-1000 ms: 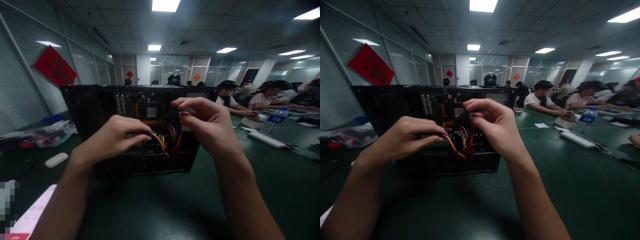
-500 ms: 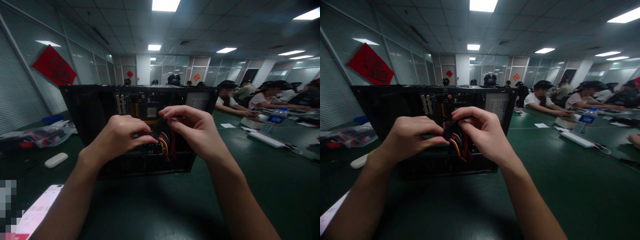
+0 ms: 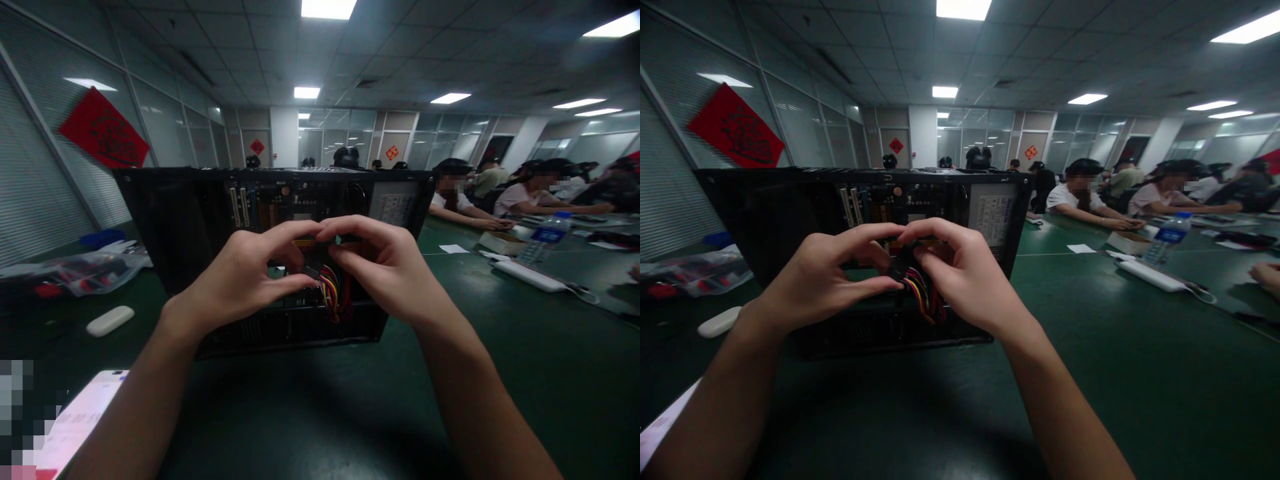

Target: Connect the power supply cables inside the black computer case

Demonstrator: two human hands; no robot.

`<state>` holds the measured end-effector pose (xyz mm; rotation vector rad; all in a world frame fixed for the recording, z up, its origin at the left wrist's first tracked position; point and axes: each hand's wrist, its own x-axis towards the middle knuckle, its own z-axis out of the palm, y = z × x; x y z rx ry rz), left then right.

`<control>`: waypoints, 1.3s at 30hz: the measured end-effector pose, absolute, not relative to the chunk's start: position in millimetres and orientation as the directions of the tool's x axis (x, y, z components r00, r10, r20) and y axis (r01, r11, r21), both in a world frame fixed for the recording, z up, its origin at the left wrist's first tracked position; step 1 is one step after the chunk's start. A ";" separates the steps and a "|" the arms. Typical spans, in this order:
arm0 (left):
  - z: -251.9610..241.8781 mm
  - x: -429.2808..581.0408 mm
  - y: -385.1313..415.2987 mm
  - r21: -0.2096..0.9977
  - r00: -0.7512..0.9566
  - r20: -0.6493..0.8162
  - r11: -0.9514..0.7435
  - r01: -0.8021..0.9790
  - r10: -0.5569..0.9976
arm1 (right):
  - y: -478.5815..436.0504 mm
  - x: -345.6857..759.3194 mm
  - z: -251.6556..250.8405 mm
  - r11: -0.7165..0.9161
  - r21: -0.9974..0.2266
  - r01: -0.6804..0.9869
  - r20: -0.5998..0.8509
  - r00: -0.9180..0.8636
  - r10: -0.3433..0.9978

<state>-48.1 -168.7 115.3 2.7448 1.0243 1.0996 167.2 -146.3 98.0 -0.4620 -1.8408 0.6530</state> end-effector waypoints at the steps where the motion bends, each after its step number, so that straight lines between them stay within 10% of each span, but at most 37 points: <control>1: 115.8 -48.1 -169.5 0.259 0.536 0.607 -0.784 0.564 0.587 | -146.5 167.7 98.4 0.771 -0.637 -0.002 0.721 -0.356 0.594; 39: 116.2 -44.8 -169.0 0.414 0.590 0.418 -0.723 0.554 0.691 | -146.5 175.2 99.1 0.746 -0.664 0.045 0.627 -0.510 0.589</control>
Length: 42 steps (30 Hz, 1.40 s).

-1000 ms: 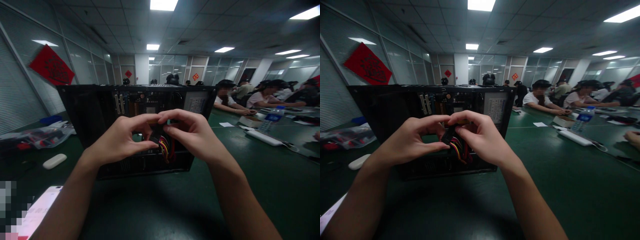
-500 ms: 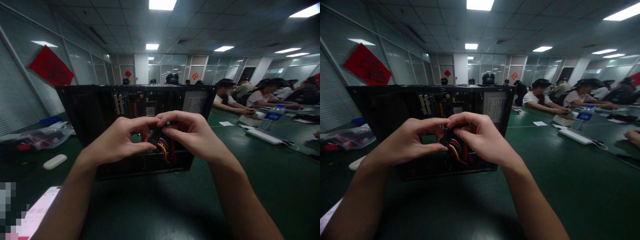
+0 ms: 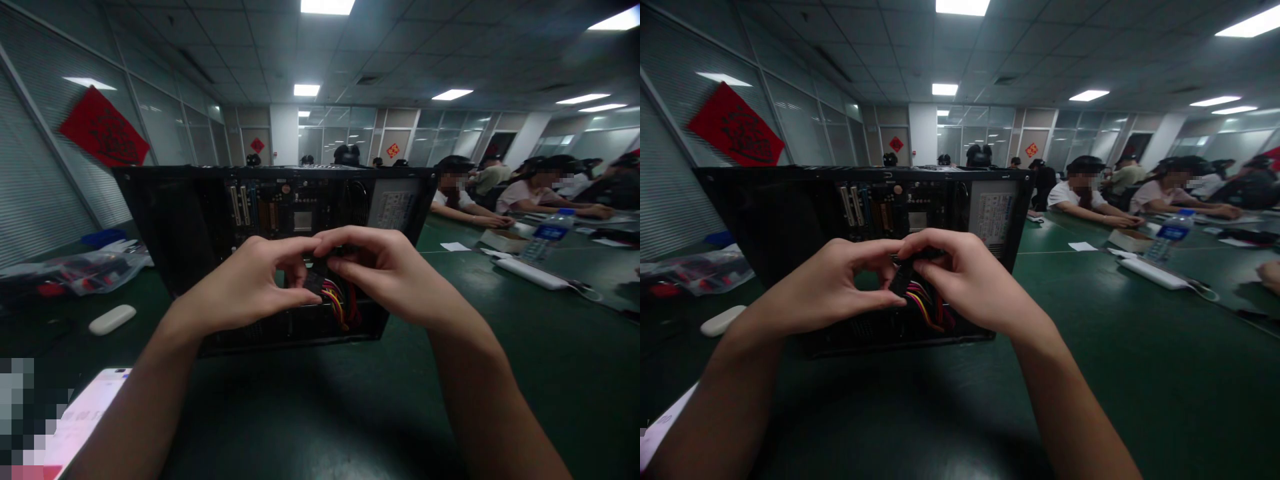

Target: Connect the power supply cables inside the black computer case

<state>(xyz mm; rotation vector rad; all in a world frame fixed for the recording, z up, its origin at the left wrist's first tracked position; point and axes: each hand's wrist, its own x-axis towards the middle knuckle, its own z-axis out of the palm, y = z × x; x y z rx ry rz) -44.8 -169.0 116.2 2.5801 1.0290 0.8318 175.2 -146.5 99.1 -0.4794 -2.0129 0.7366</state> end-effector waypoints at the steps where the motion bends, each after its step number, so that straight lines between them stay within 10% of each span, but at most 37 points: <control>1: 115.7 -44.1 -168.7 0.429 0.596 0.394 -0.714 0.554 0.700 | -146.5 175.3 99.1 0.746 -0.664 0.052 0.620 -0.521 0.587; 15: 112.4 -43.4 -157.9 0.443 0.597 0.317 -0.671 0.594 0.737 | -122.5 182.2 92.0 0.824 -0.558 0.098 0.619 -0.612 0.492; 24: 118.9 -66.0 -151.2 0.433 0.576 0.307 -0.650 0.624 0.757 | -80.5 170.9 54.4 0.832 0.306 0.464 0.809 -0.588 0.030; 29: 121.8 -83.1 -147.9 0.481 0.529 0.306 -0.608 0.631 0.791 | -71.3 156.7 33.0 0.719 0.551 0.424 0.770 -0.591 -0.241; 36: 116.7 -71.4 -142.7 0.480 0.621 0.225 -0.640 0.600 0.751 | -83.4 145.1 35.5 0.617 0.672 0.409 0.715 -0.575 -0.397; 42: 114.3 -63.7 -141.9 0.471 0.511 0.337 -0.612 0.635 0.790 | -85.0 159.9 51.6 0.714 0.510 0.480 0.831 -0.490 -0.265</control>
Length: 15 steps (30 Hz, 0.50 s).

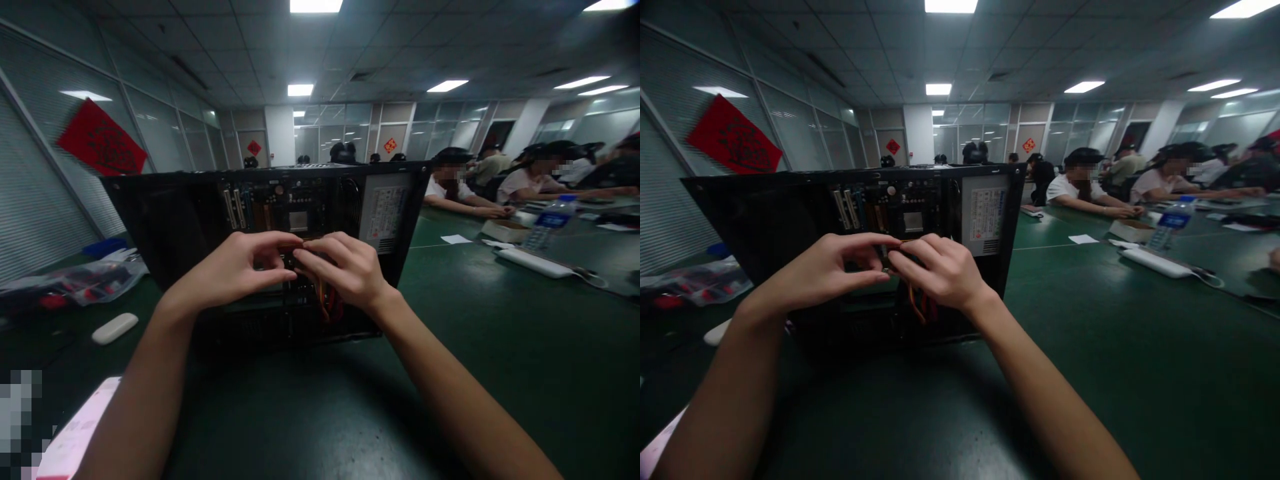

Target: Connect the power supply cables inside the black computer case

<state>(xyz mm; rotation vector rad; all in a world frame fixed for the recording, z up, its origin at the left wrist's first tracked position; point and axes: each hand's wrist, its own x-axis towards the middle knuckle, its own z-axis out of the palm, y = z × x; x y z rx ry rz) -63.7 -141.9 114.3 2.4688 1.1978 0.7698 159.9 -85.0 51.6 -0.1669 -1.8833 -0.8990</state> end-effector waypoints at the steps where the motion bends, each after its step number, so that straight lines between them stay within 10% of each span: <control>1: 114.0 -62.5 -142.4 0.457 0.507 0.353 -0.618 0.640 0.786 | -86.5 163.4 55.5 0.728 0.460 0.508 0.863 -0.448 -0.233; 15: 36.7 -19.5 -94.4 0.342 0.628 0.082 -0.614 0.712 0.774 | -116.6 212.6 106.2 0.750 -0.072 0.658 0.975 0.203 -0.085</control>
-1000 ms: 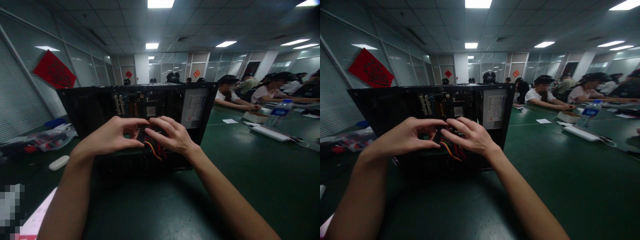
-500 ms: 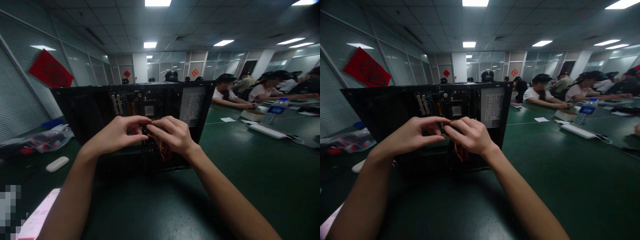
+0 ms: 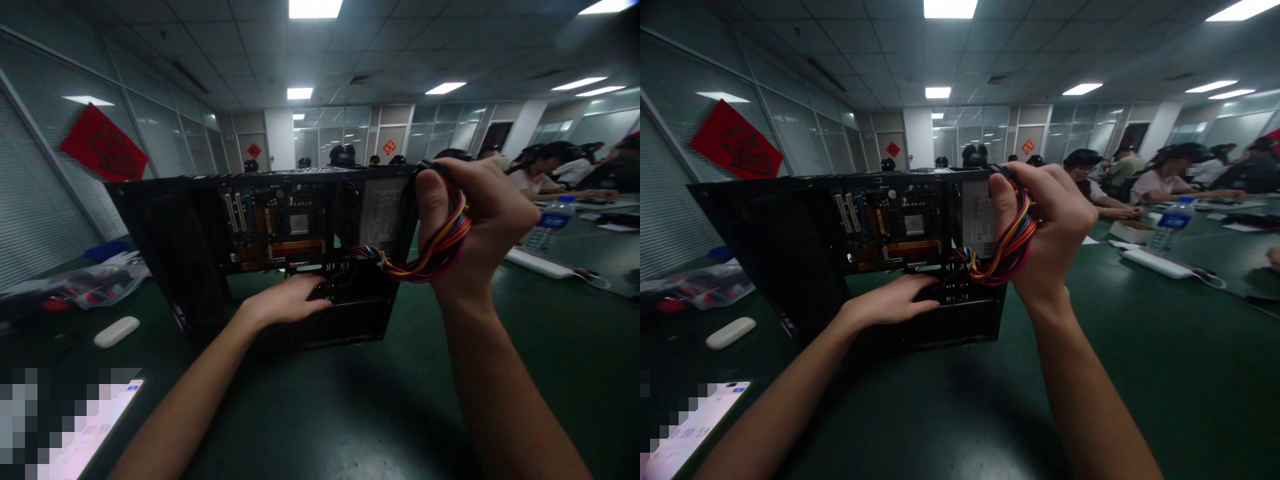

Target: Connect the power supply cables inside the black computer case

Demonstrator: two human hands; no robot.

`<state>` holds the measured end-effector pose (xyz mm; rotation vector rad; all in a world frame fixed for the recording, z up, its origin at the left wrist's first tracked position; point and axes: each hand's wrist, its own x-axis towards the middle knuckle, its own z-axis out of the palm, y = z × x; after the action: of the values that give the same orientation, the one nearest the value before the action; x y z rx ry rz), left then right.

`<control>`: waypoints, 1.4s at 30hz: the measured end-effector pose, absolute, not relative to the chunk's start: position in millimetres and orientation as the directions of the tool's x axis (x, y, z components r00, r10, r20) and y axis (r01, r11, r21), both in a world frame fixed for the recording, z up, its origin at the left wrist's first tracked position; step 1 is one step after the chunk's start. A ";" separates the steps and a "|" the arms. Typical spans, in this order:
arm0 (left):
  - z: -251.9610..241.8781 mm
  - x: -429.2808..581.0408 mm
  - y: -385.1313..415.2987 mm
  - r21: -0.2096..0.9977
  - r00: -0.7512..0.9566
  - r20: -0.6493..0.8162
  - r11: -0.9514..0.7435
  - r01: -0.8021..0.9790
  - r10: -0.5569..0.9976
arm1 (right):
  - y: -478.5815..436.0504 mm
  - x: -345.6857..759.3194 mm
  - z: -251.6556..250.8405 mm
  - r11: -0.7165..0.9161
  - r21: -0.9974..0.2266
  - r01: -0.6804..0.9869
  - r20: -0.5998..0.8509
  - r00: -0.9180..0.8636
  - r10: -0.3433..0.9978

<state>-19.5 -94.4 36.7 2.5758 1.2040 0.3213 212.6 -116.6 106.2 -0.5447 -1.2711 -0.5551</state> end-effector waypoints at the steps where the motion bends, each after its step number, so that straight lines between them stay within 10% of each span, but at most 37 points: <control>1: 30.2 -16.5 -89.3 0.384 0.633 0.053 -0.600 0.701 0.773 | -115.3 211.2 105.8 0.769 -0.098 0.632 0.972 0.226 -0.062; 13: 28.0 -16.0 -66.4 0.787 0.388 0.286 -0.446 0.426 0.876 | -125.0 196.6 102.9 0.751 -0.086 0.654 0.991 0.137 -0.006; 30: 72.3 -30.8 -83.8 0.854 0.168 0.508 -0.469 -0.225 0.845 | -120.9 214.2 109.2 0.688 -0.048 0.724 0.988 0.135 -0.073; 36: 83.9 -45.8 -81.5 0.834 0.105 0.549 -0.535 -0.133 0.829 | -121.1 221.2 112.7 0.658 -0.081 0.749 0.991 0.130 -0.026; 42: 109.2 -72.9 -107.6 0.810 0.176 0.419 -0.454 0.370 0.891 | -123.8 228.8 117.0 0.609 -0.091 0.788 0.993 0.117 -0.003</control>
<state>-72.9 -107.6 109.2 1.9156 1.1842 1.2492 228.8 -123.8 117.0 -0.7420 -1.3421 -0.6639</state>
